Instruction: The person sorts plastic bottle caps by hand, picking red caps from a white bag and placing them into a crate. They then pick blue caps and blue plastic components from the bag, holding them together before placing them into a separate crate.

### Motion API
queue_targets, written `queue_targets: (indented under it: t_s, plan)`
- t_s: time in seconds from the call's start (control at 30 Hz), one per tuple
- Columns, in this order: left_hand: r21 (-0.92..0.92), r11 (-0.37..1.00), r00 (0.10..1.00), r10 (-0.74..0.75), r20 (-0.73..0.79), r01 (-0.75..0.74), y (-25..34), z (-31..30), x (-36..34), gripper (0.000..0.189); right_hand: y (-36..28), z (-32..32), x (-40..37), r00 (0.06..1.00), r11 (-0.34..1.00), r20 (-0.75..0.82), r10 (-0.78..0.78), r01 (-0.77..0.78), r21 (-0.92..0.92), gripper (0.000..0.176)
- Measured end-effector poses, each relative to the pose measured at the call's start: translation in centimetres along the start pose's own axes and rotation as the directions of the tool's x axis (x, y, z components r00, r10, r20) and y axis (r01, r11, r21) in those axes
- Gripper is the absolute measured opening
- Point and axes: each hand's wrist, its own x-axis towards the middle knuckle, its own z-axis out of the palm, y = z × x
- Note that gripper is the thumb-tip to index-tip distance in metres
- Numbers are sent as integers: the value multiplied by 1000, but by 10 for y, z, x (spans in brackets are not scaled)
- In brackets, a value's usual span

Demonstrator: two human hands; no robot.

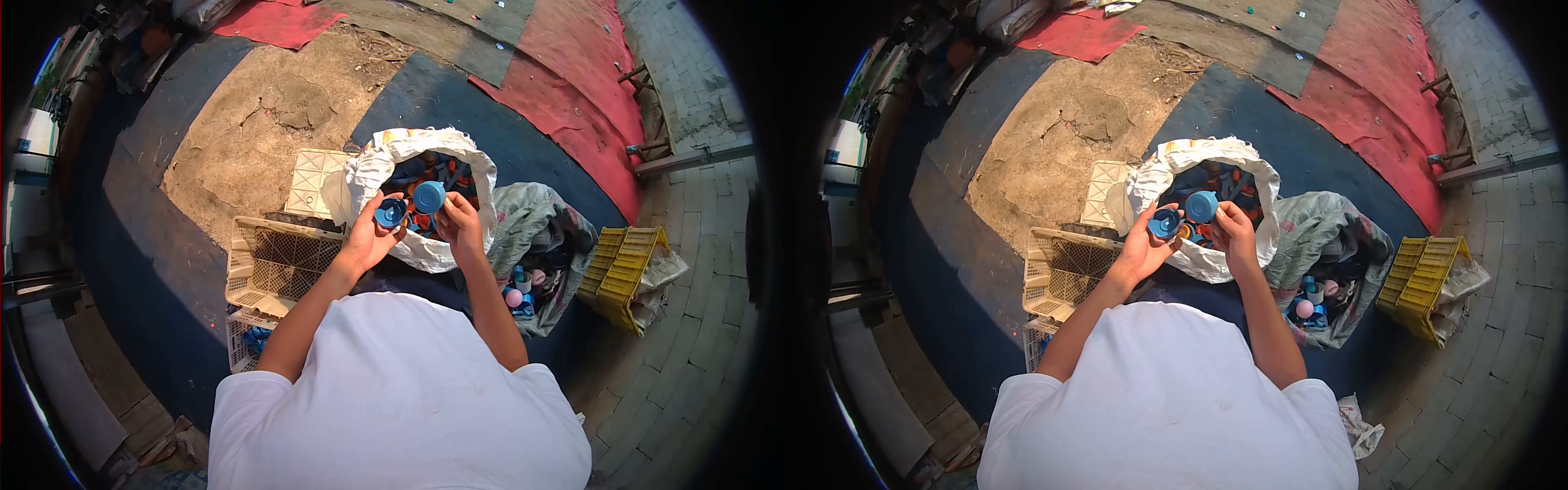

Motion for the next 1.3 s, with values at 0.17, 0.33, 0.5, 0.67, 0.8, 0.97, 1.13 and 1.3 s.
queue_targets:
  t_s: [0.17,0.33,0.5,0.67,0.8,0.97,1.13,1.3]
  plan:
    - [58,998,999,40,-31,-38,1,13,-6,56,-11,55,-17,869,419,281,-408,451,-788,14]
    - [-140,988,995,72,75,-61,3,11,-10,59,6,63,-15,783,-8,566,-257,584,-812,26]
    - [-231,968,988,120,95,-95,5,8,-15,52,8,62,-23,794,163,492,-357,572,-804,29]
    - [-312,947,982,123,143,-73,9,5,-19,47,8,7,14,866,443,-42,-498,212,-871,19]
    - [-324,943,983,125,131,-77,9,5,-20,47,30,-69,60,837,332,-456,-302,-357,-873,43]
    - [-289,954,983,125,138,-81,7,3,-21,47,52,-92,88,768,140,-575,-281,-560,-816,47]
    - [-279,958,982,113,150,-67,6,-2,-19,45,54,-90,95,772,66,-573,-275,-580,-812,48]
    - [-285,955,977,132,165,-81,7,-5,-17,45,60,-97,100,753,46,-583,-305,-600,-799,50]
